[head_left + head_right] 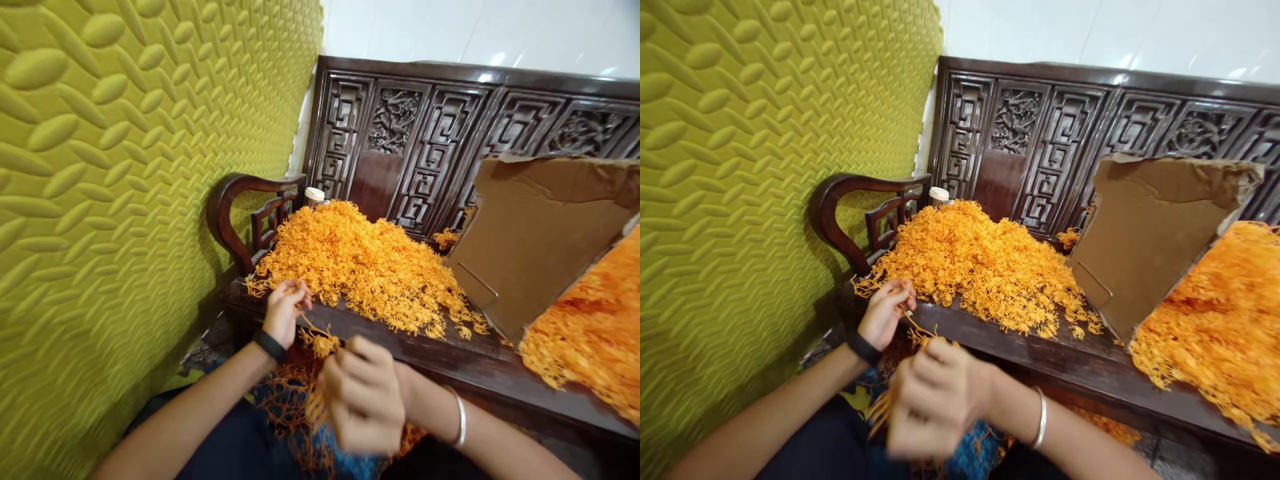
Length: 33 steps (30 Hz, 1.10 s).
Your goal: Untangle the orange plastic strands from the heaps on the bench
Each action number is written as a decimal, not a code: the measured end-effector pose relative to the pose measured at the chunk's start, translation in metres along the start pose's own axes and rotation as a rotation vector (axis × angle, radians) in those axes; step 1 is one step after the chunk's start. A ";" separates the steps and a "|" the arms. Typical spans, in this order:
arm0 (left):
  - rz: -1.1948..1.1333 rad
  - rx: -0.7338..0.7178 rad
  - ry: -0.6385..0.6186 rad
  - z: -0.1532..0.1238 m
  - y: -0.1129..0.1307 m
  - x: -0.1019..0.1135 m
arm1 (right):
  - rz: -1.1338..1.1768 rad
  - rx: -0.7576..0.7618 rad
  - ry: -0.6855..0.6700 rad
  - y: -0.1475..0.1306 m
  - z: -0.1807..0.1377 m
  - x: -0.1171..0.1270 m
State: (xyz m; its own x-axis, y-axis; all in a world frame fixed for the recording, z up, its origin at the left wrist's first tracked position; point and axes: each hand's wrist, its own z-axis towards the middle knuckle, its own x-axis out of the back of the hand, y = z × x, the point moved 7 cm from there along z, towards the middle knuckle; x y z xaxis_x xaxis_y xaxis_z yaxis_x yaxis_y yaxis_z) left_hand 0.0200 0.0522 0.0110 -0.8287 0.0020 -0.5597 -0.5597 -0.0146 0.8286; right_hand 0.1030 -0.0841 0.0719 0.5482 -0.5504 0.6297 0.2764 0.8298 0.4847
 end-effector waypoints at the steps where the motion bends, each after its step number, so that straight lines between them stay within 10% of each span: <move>1: -0.010 -0.010 0.017 0.003 0.000 0.002 | 0.036 -0.002 0.039 -0.005 0.006 0.007; 8: -0.140 0.152 -0.242 -0.013 -0.012 -0.023 | -0.198 -0.670 0.382 0.091 -0.038 0.049; 13: -0.292 0.367 -0.358 -0.022 -0.019 -0.028 | -0.471 -1.096 -0.098 0.162 -0.104 0.024; 20: -0.361 0.323 -0.434 -0.021 -0.012 -0.028 | 0.273 -0.832 0.015 0.099 -0.029 -0.002; 24: -0.330 0.359 -0.367 -0.023 -0.014 -0.024 | 0.225 -0.553 -0.157 0.063 0.000 -0.029; 33: -0.345 0.340 -0.096 -0.009 -0.029 -0.001 | 0.616 -0.806 -0.155 0.076 -0.017 -0.060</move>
State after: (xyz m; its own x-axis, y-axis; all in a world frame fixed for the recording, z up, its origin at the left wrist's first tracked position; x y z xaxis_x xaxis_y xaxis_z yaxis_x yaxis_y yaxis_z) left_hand 0.0372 0.0441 -0.0129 -0.5822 0.0417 -0.8120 -0.7590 0.3302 0.5611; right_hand 0.1050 0.0134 0.0609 0.6818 0.0336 0.7308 0.4610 0.7559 -0.4649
